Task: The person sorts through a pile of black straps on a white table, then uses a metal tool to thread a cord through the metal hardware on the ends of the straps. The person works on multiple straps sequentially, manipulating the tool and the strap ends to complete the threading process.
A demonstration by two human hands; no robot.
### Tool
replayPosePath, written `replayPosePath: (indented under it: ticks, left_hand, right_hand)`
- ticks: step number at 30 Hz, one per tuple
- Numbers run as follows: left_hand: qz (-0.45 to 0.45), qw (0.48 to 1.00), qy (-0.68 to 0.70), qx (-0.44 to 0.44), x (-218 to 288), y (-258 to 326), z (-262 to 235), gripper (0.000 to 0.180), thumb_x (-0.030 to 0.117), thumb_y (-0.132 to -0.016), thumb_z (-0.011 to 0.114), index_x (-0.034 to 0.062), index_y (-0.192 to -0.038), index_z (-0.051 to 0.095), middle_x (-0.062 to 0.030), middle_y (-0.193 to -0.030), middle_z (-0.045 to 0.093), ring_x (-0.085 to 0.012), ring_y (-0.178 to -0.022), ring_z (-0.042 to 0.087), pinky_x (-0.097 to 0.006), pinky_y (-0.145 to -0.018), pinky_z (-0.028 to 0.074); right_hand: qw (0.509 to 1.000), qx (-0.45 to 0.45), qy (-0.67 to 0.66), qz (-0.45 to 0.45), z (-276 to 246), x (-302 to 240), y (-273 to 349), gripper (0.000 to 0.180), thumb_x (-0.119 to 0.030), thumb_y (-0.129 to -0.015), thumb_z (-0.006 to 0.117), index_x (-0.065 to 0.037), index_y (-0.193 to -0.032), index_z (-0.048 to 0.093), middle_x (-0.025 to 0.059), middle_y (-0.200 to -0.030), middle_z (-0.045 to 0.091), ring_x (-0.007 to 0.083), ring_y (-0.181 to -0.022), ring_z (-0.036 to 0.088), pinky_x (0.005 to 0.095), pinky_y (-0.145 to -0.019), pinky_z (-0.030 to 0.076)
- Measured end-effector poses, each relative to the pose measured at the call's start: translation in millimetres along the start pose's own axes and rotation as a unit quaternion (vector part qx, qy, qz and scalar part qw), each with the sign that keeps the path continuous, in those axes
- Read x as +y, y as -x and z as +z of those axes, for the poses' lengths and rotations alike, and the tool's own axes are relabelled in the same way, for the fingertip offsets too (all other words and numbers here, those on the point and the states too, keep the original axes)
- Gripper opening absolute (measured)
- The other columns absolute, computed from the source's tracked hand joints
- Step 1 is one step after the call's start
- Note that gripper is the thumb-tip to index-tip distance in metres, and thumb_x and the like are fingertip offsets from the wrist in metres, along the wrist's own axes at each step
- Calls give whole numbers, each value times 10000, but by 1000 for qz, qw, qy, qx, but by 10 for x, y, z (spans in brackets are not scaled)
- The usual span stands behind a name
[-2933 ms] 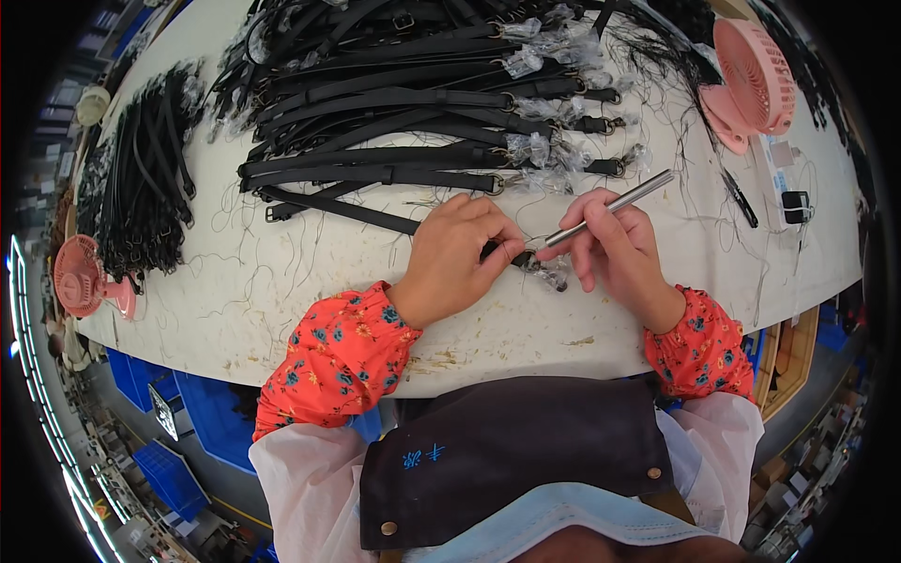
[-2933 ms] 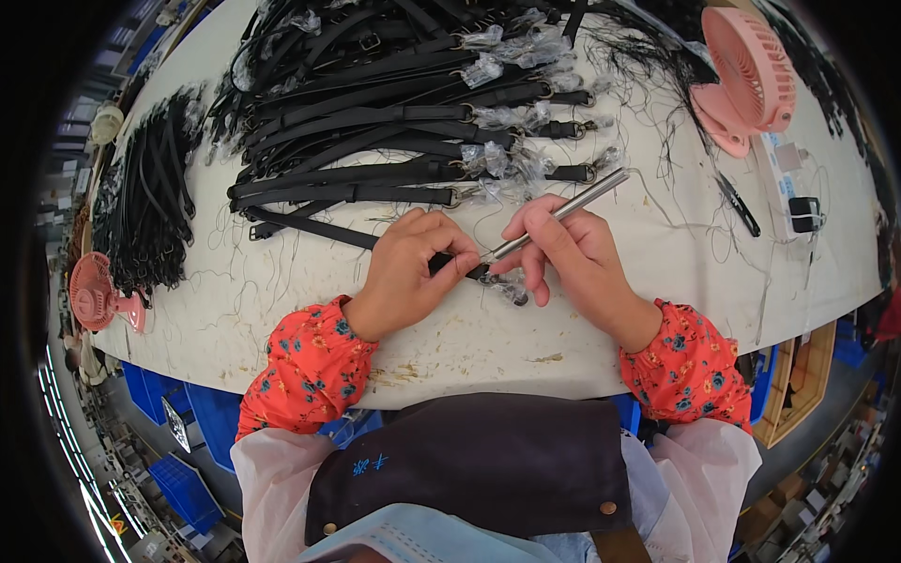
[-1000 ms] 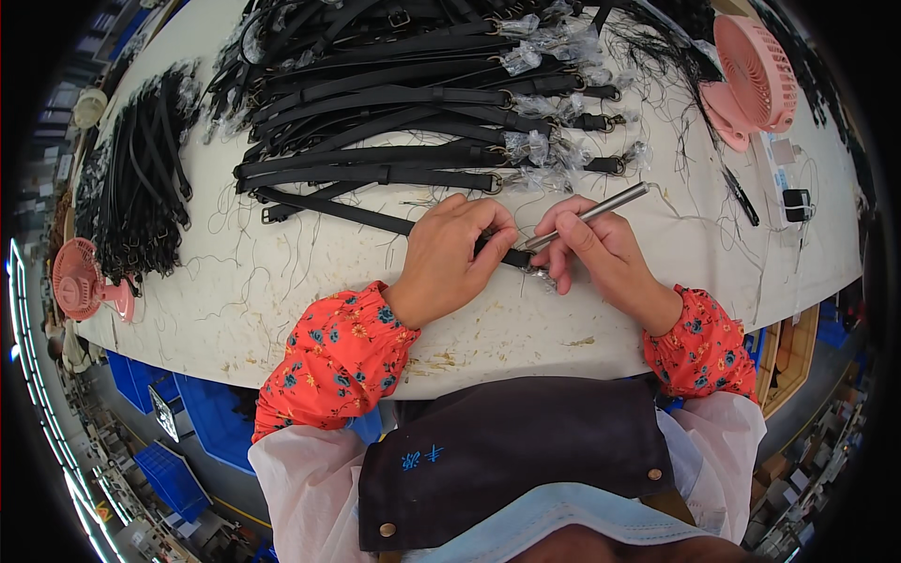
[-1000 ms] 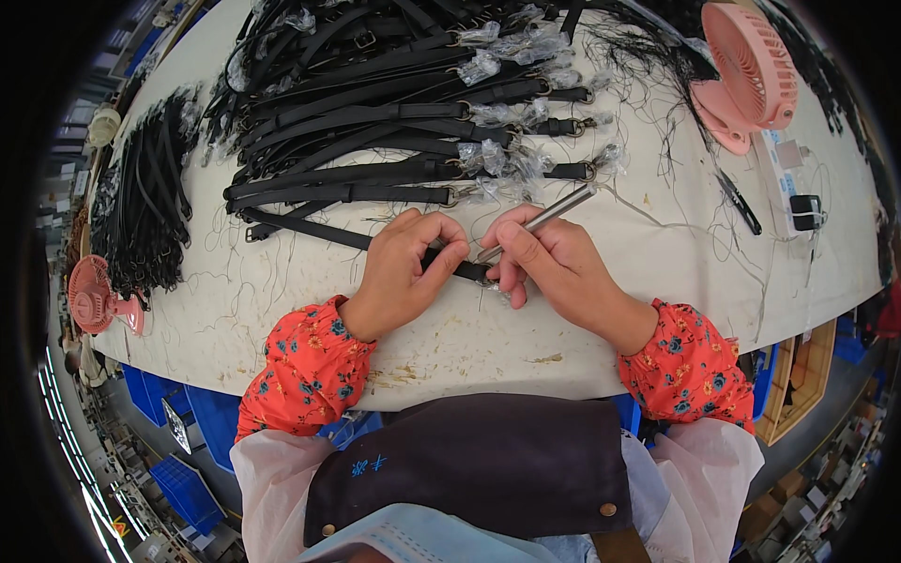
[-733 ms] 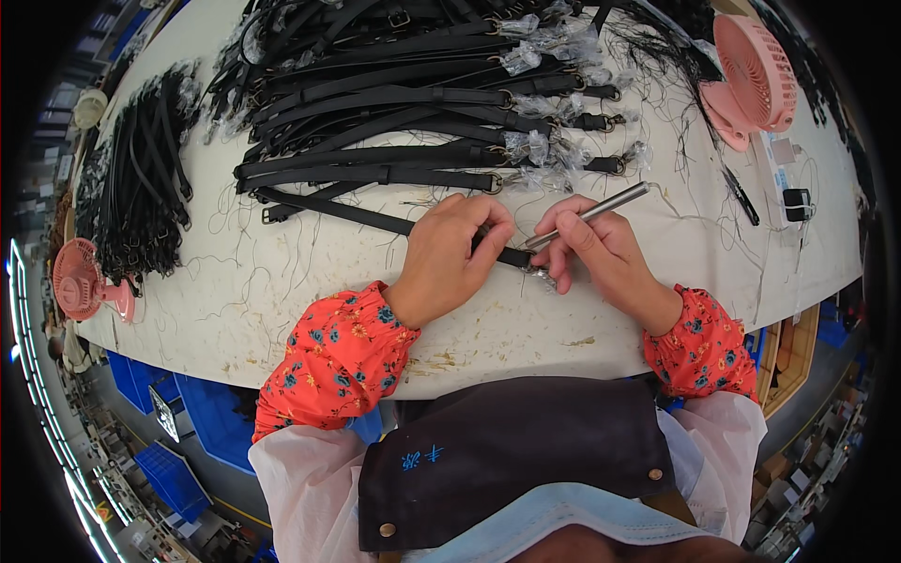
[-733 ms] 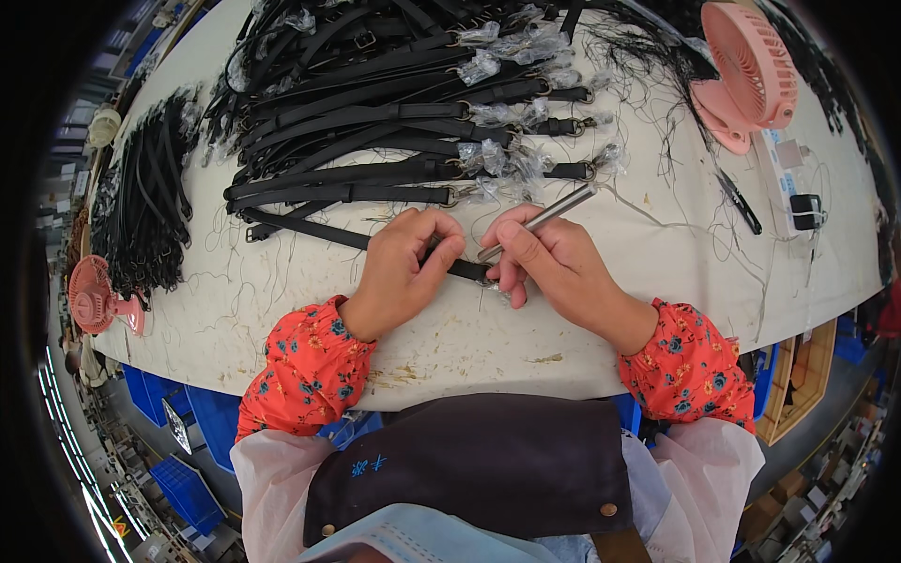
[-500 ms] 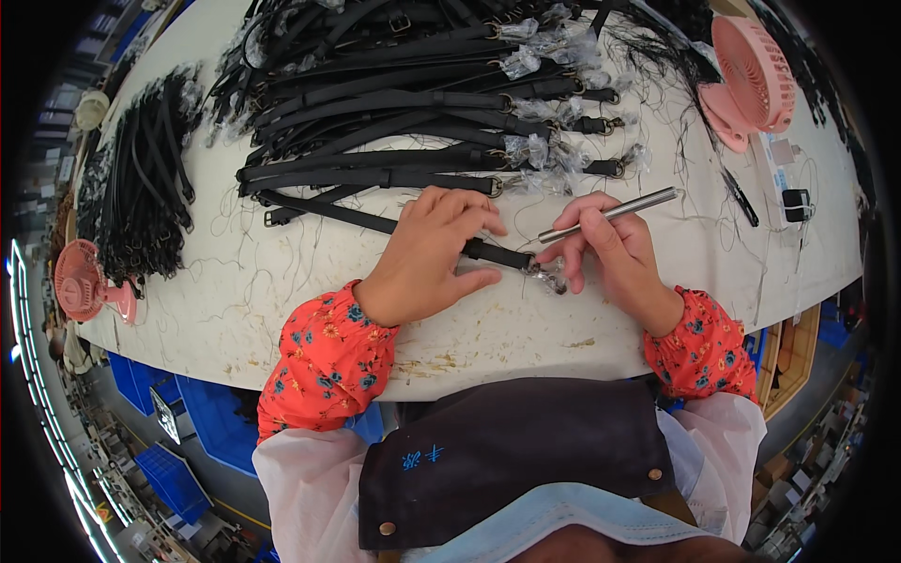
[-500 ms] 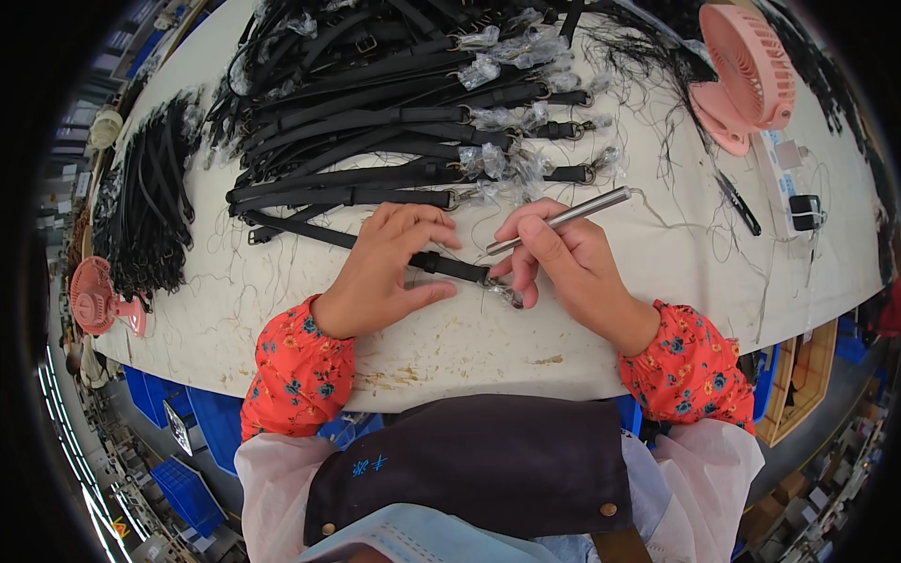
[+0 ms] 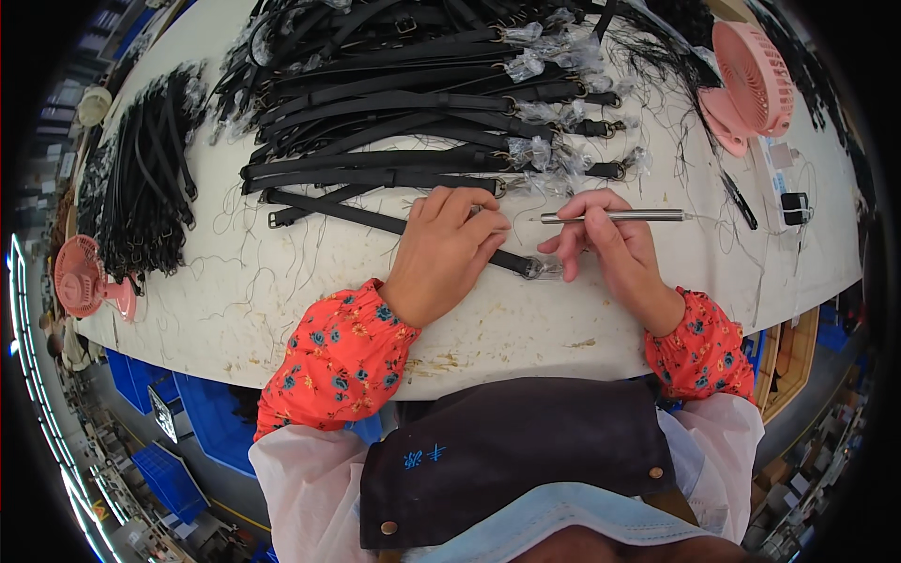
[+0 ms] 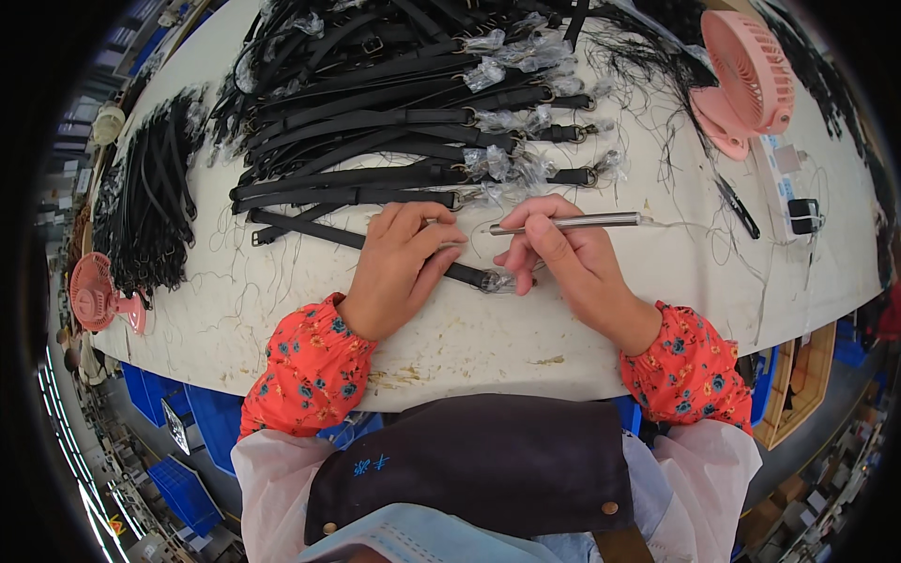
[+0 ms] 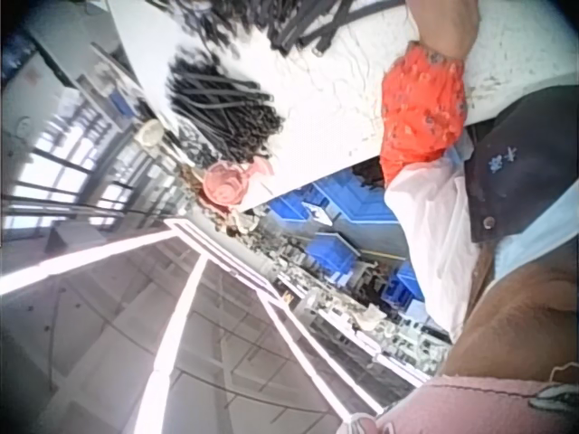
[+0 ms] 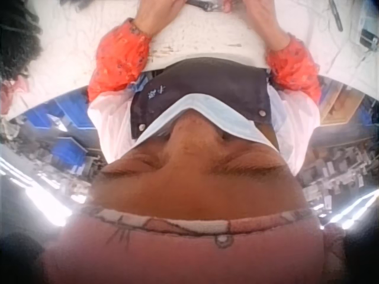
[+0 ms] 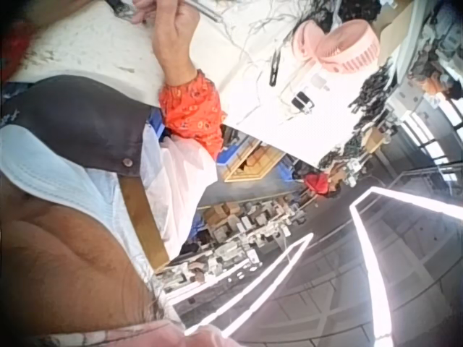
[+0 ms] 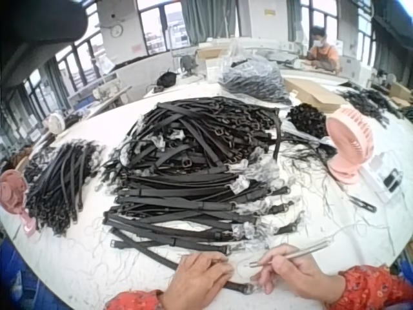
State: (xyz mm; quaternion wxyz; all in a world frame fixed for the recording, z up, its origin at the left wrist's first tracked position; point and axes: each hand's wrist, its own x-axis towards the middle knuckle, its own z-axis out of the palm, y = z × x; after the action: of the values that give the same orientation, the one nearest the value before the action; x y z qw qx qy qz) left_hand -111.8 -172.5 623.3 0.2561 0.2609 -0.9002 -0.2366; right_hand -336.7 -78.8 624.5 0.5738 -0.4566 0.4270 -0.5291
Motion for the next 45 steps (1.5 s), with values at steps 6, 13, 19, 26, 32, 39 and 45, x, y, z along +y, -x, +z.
replayPosePath:
  ticks: [6, 13, 19, 26, 32, 39, 45]
  left_hand:
    - [30, 993, 87, -69, 3, 6, -137, 304, 29, -748, 786, 118, -1024, 695, -30, -1022, 619, -259, -918, 550, -369, -810, 470]
    - [157, 987, -15, -28, -21, 60, 85, 371, 98, -681, 821, 143, -1036, 722, 15, -966, 626, -202, -849, 561, -311, -697, 485]
    - [219, 965, -138, -30, 71, 88, 90, 320, 81, -722, 754, 121, -1038, 721, 26, -957, 631, -173, -837, 558, -322, -694, 468]
    - [135, 991, 3, -17, 44, 45, 204, 196, 29, -751, 737, 95, -917, 655, -21, -916, 626, -222, -839, 567, -345, -702, 457]
    - [19, 991, 123, -48, 31, -18, 142, 112, 31, -850, 690, 62, -921, 609, -75, -832, 609, -275, -798, 576, -370, -716, 470]
    - [-8, 989, 139, -47, 27, -19, 127, 87, 45, -893, 663, 51, -943, 593, -92, -800, 596, -277, -759, 583, -365, -683, 471]
    - [0, 989, 142, -44, 23, -20, 129, 95, 41, -892, 659, 50, -950, 583, -90, -793, 589, -273, -750, 578, -363, -675, 467]
  right_hand:
    - [1000, -1, 7, 1, 20, 3, 31, 341, -295, -1098, 397, -1, -1215, 523, 77, -864, 615, 131, -699, 626, 289, -706, 529]
    - [1000, 21, -1, 7, 34, -12, 11, 352, -302, -1098, 391, 2, -1231, 509, 85, -942, 584, 125, -717, 630, 306, -756, 565]
    - [999, 40, -25, 26, 39, -4, 13, 356, -307, -1095, 403, 6, -1236, 496, 91, -975, 565, 118, -709, 622, 325, -786, 584]
    - [998, 41, -22, 36, 54, -21, -2, 385, -339, -1090, 411, 15, -1202, 513, 81, -902, 586, 110, -682, 618, 309, -763, 586]
    - [997, 16, 9, 75, 4, -59, 26, 446, -376, -1082, 428, 45, -1081, 574, 59, -751, 591, 87, -539, 571, 299, -785, 586]
    - [994, 6, 55, 95, 34, -108, 20, 476, -333, -1081, 440, 56, -878, 625, 63, -778, 594, 78, -512, 552, 316, -808, 584]
    - [992, -6, 64, 111, 45, -113, 6, 499, -284, -1080, 450, 65, -769, 625, 84, -916, 611, 79, -530, 556, 313, -808, 576]
